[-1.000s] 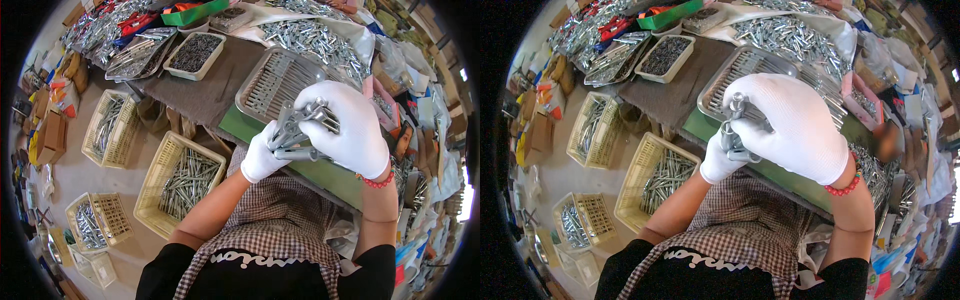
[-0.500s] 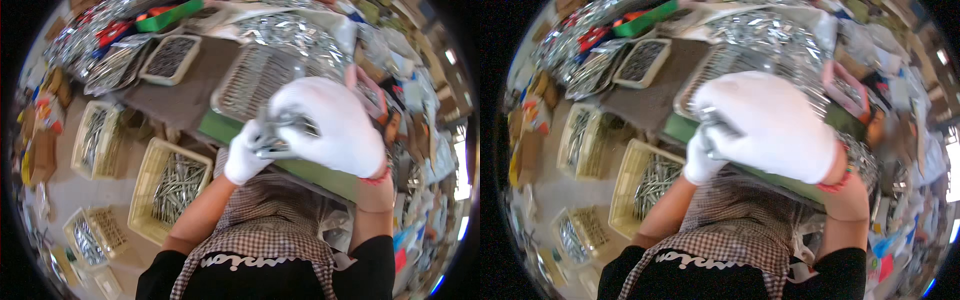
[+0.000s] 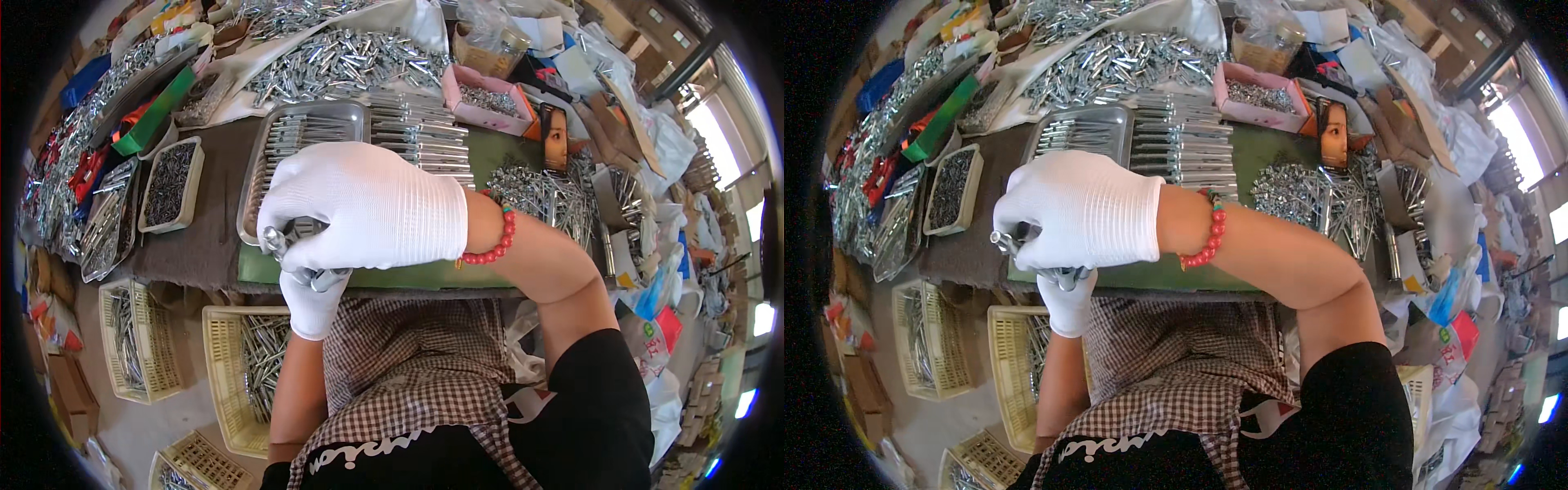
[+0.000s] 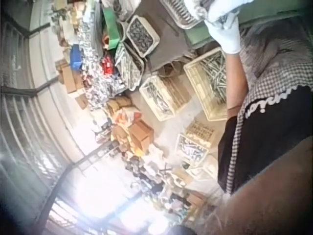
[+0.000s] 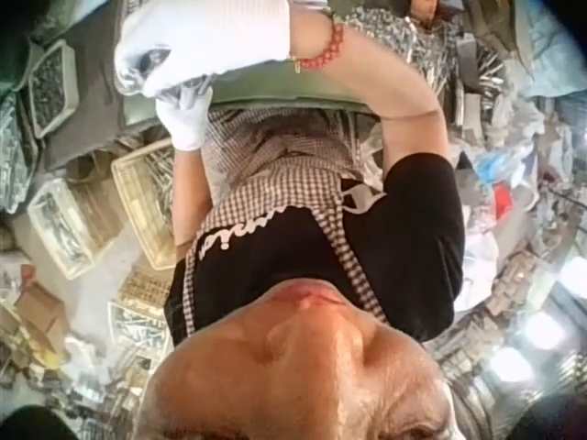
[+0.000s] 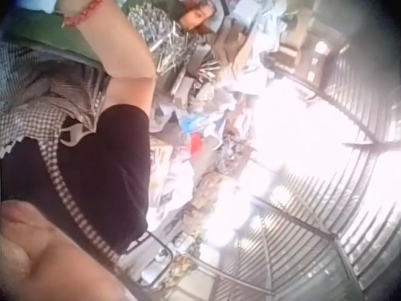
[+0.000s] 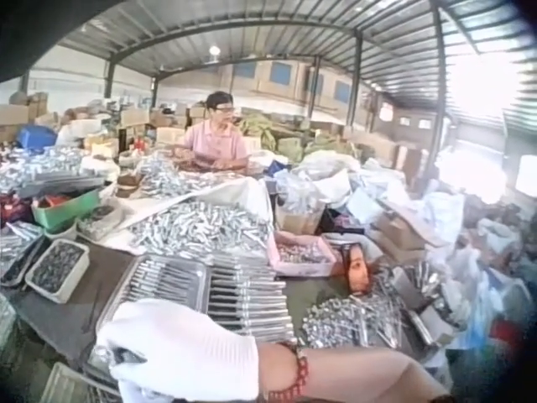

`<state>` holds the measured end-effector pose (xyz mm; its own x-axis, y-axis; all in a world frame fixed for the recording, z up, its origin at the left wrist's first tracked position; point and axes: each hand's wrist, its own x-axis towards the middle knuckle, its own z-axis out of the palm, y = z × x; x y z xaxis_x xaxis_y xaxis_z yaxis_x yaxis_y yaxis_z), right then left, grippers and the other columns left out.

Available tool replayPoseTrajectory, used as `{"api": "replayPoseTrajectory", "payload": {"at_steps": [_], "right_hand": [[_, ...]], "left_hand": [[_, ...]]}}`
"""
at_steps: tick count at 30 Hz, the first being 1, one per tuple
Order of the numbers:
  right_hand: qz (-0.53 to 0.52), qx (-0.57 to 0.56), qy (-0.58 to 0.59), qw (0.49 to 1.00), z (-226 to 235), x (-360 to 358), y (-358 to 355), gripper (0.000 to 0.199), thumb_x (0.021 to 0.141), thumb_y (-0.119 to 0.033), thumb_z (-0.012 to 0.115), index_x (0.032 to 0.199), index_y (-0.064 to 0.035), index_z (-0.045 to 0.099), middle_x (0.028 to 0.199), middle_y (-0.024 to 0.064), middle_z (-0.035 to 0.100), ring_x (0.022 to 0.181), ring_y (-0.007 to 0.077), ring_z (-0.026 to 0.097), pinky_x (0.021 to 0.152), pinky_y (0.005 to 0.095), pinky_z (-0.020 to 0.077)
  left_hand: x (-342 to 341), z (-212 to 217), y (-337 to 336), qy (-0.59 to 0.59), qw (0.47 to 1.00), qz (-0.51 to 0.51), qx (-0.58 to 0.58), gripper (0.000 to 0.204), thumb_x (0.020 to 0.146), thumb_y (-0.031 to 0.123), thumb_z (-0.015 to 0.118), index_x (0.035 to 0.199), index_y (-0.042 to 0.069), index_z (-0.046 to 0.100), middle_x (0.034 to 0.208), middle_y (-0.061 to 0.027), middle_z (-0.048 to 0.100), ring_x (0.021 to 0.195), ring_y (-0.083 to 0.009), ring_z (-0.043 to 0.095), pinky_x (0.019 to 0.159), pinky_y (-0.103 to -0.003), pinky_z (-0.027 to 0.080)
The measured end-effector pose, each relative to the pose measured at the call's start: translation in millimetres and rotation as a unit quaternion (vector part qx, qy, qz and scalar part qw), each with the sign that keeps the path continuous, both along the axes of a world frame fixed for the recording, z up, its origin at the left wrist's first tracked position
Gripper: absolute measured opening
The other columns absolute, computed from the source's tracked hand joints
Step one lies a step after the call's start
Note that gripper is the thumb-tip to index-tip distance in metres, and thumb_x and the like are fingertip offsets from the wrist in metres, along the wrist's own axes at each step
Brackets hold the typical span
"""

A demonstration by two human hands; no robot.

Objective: Assembling metal tubes into a circular base unit at a workshop bench.

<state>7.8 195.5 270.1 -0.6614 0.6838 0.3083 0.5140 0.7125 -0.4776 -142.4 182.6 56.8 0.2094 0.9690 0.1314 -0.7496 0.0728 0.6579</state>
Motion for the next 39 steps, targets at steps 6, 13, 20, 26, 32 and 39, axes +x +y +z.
{"api": "replayPoseTrajectory", "payload": {"at_steps": [6,13,20,26,32,39], "right_hand": [[0.002,0.004,0.126,0.992,3.3,8.3,21.8,0.033,0.077,-0.037,0.063,0.097,-0.0110,0.069,0.094,0.0110,0.065,0.090,0.0278,0.062,0.081,0.0360,0.0489],[-0.245,0.026,-0.025,0.969,-63.1,27.6,114.4,0.025,0.085,-0.029,0.056,0.095,-0.0100,0.068,0.093,0.0108,0.067,0.089,0.0277,0.063,0.081,0.0366,0.0481],[-0.215,0.052,-0.114,0.969,-118.6,-1.5,150.2,0.019,0.081,-0.025,0.057,0.089,-0.0126,0.069,0.089,0.0117,0.065,0.088,0.0301,0.061,0.080,0.0417,0.0472],[-0.251,0.018,-0.143,0.957,-114.9,-17.0,145.5,0.019,0.078,-0.025,0.061,0.090,-0.0108,0.065,0.091,0.0133,0.065,0.088,0.0312,0.061,0.079,0.0420,0.0475],[-0.228,0.018,-0.048,0.972,-107.0,-0.7,139.9,0.021,0.080,-0.025,0.059,0.093,-0.0093,0.065,0.087,0.0139,0.067,0.087,0.0325,0.063,0.079,0.0415,0.0492],[-0.091,-0.176,0.479,0.855,-4.0,38.5,49.5,0.033,0.087,-0.012,0.061,0.115,0.0049,0.057,0.092,0.0089,0.064,0.074,0.0143,0.063,0.067,0.0278,0.0542]], "left_hand": [[5.3,35.0,-17.9,0.361,0.904,0.178,0.141,0.035,0.069,0.001,0.073,0.100,-0.002,0.056,0.094,-0.0062,0.063,0.080,-0.0122,0.060,0.070,-0.028,0.052],[6.2,22.8,-19.4,0.242,0.957,0.118,0.107,0.050,0.070,0.004,0.076,0.111,0.001,0.049,0.103,-0.0082,0.061,0.086,-0.0183,0.065,0.076,-0.031,0.056],[6.9,35.4,-18.3,0.221,0.962,0.160,0.025,0.040,0.064,-0.001,0.072,0.101,0.002,0.056,0.088,-0.0026,0.060,0.076,-0.0109,0.057,0.070,-0.028,0.049],[-1.5,29.5,-13.4,0.270,0.955,0.113,0.047,0.035,0.070,-0.003,0.072,0.099,0.006,0.054,0.088,-0.0008,0.059,0.078,-0.0098,0.058,0.070,-0.026,0.048],[9.7,38.8,-14.4,0.289,0.943,0.155,0.048,0.030,0.067,0.003,0.070,0.094,0.004,0.056,0.081,0.0006,0.056,0.070,-0.0089,0.053,0.064,-0.026,0.046],[7.3,44.7,-15.3,0.270,0.951,0.147,0.033,0.026,0.068,0.001,0.068,0.091,0.004,0.056,0.080,0.0005,0.056,0.071,-0.0087,0.053,0.065,-0.026,0.045]]}}
